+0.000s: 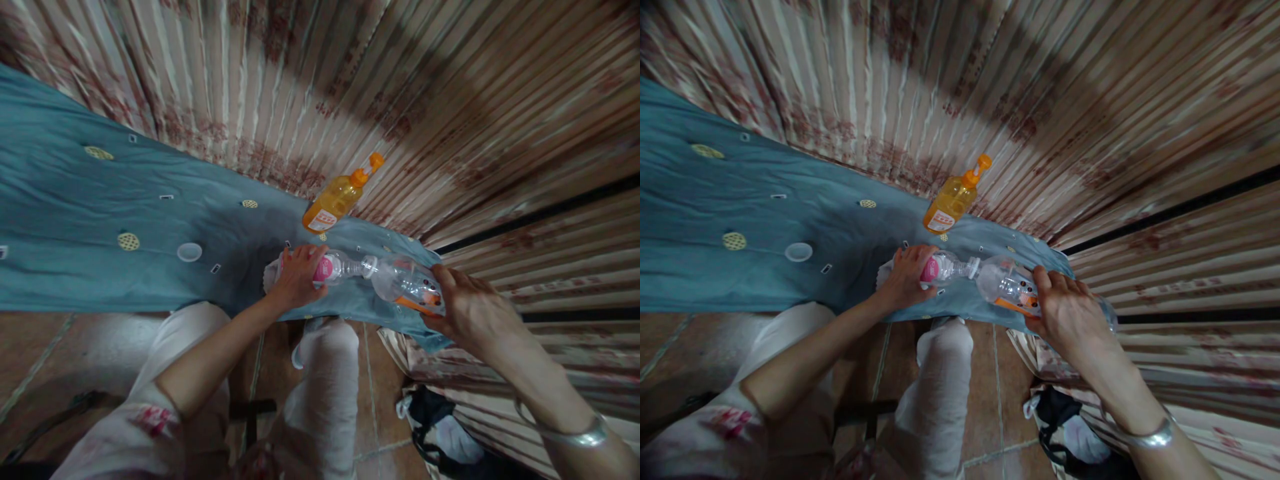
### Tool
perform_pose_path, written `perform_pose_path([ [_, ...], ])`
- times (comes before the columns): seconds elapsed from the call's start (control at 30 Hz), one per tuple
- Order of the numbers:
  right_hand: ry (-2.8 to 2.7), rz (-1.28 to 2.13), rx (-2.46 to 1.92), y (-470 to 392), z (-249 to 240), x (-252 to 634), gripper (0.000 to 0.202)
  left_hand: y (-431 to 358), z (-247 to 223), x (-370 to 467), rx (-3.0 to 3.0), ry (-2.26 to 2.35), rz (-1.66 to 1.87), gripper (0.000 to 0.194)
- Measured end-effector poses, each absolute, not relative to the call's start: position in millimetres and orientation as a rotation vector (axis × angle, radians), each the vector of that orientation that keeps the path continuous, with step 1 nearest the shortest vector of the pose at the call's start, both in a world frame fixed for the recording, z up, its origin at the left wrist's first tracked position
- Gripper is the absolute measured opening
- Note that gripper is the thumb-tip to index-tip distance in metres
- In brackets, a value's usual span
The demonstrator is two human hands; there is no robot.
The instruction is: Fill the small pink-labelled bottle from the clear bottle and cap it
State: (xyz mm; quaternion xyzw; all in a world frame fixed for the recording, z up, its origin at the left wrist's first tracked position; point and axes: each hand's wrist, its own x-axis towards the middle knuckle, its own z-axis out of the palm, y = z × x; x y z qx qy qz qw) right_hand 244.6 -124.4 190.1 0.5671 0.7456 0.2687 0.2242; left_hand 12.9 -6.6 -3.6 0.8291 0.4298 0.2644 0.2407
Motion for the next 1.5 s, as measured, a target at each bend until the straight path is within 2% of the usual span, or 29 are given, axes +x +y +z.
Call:
perform_pose_path([
  [0.4,2.053,0.763,1.561,-124.3,190.2,244.6,0.041,-6.1,-5.0,13.0,2.267,1.172,0.726,0.081],
  [0.73,2.052,0.757,1.561,-124.7,190.3,244.4,0.046,-6.7,-3.8,13.3,2.266,1.182,0.714,0.081],
  [1.03,2.040,0.745,1.591,-125.1,189.6,244.7,0.039,-6.3,-6.8,13.6,2.264,1.187,0.722,0.082],
  [1.5,2.063,0.768,1.561,-123.8,190.2,244.7,0.044,-7.2,-3.6,13.0,2.256,1.176,0.726,0.080],
])
